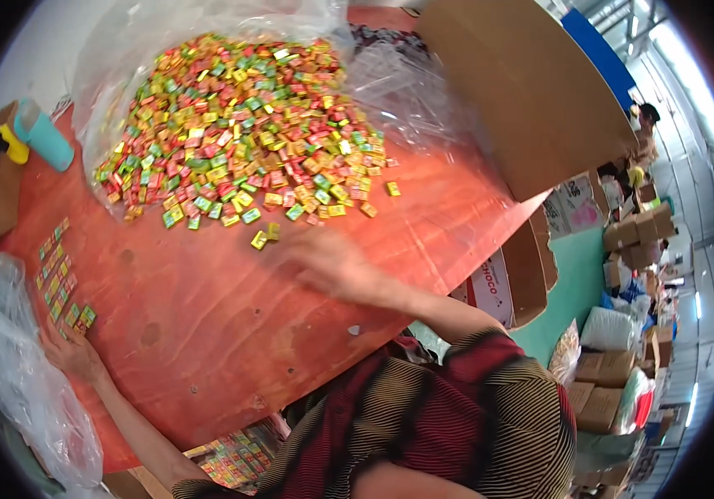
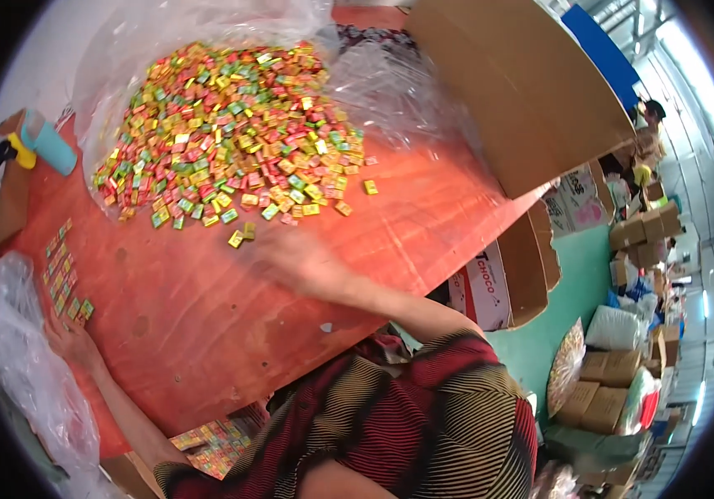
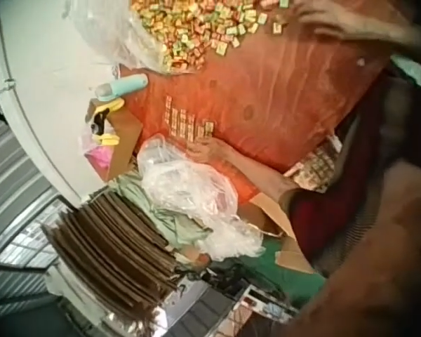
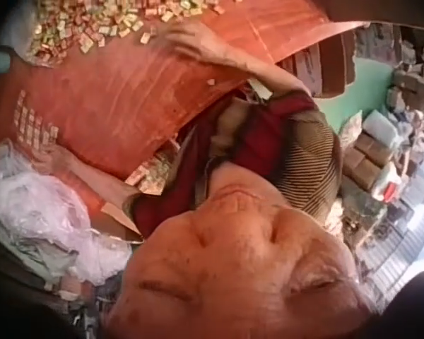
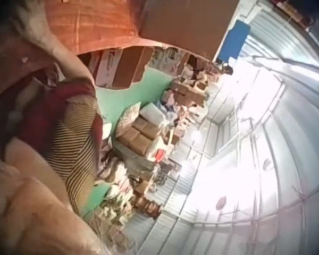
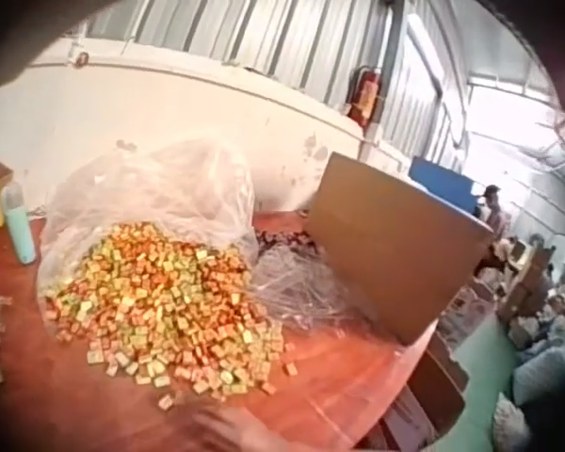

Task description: Packaging small colorful oat chocolate snacks into clear plastic sleeves on a factory workbench.

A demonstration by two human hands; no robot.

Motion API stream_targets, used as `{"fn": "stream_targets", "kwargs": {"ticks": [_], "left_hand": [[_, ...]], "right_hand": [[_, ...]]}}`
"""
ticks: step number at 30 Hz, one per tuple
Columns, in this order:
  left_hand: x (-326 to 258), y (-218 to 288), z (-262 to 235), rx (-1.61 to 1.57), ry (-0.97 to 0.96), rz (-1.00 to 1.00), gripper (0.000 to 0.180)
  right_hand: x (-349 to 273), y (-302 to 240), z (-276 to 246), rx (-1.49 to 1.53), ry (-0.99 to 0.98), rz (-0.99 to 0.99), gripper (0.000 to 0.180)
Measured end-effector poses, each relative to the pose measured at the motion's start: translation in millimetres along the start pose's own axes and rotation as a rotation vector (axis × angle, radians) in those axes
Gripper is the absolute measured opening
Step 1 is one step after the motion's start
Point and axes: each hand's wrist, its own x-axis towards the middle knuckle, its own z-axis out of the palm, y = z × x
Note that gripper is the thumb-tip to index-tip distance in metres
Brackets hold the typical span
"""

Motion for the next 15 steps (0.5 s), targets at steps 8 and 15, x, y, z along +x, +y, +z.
{"fn": "stream_targets", "kwargs": {"ticks": [8,15], "left_hand": [[-7.3,112.5,-47.7,-0.39,-0.148,0.034,0.026],[-20.0,298.8,-164.5,-0.81,-0.258,0.524,0.034]], "right_hand": [[-159.1,73.1,-99.2,-0.805,0.233,0.763,0.037],[-113.9,59.3,-33.0,-0.227,0.388,0.282,0.017]]}}
